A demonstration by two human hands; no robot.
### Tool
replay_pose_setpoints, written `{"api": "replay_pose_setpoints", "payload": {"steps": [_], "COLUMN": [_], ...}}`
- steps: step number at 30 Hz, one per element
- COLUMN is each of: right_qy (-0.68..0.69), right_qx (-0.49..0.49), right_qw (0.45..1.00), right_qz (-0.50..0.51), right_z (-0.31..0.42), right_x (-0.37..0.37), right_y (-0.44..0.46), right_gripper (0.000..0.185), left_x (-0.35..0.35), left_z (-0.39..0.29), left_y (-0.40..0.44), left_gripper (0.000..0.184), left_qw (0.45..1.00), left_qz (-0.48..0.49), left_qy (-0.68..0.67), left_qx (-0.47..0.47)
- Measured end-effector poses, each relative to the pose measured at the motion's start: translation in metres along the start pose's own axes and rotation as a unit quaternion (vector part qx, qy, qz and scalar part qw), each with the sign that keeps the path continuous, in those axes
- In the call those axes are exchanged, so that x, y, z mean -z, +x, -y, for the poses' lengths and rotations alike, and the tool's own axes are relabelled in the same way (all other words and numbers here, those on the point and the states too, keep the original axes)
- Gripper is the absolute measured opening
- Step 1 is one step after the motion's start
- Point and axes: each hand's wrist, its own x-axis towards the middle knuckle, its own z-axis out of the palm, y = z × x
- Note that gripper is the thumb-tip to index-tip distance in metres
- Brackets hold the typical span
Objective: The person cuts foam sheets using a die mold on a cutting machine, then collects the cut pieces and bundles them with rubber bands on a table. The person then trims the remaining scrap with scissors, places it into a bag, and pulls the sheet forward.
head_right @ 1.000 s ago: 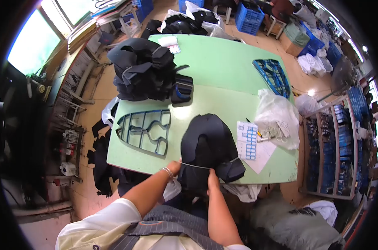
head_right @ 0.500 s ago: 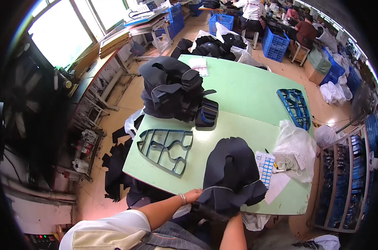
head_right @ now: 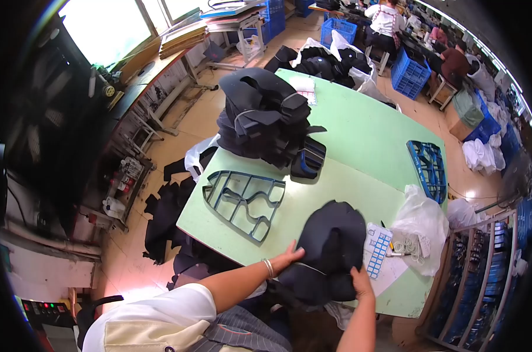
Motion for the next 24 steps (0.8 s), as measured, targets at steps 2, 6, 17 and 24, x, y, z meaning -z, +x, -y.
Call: {"api": "replay_pose_setpoints", "payload": {"steps": [2, 6, 17, 24], "right_qy": [0.024, 0.064, -0.094, 0.159], "right_qx": [0.067, 0.149, 0.460, 0.259], "right_qw": [0.996, 0.976, 0.864, 0.944], "right_qz": [0.056, 0.146, 0.181, -0.130], "right_z": [0.022, 0.098, 0.269, 0.193], "right_x": [-0.032, -0.085, -0.245, -0.086], "right_y": [-0.014, -0.071, -0.092, -0.180], "right_gripper": [0.067, 0.075, 0.063, 0.041], "left_x": [-0.021, 0.032, 0.203, 0.183], "left_z": [-0.051, -0.074, -0.079, -0.125], "left_y": [-0.051, -0.130, -0.188, -0.091], "left_gripper": [0.126, 0.114, 0.077, 0.068], "left_qw": [0.997, 0.989, 0.892, 0.973], "left_qz": [0.027, 0.086, 0.017, -0.086], "left_qy": [-0.070, 0.017, -0.269, -0.158], "left_qx": [0.009, -0.121, -0.364, -0.145]}}
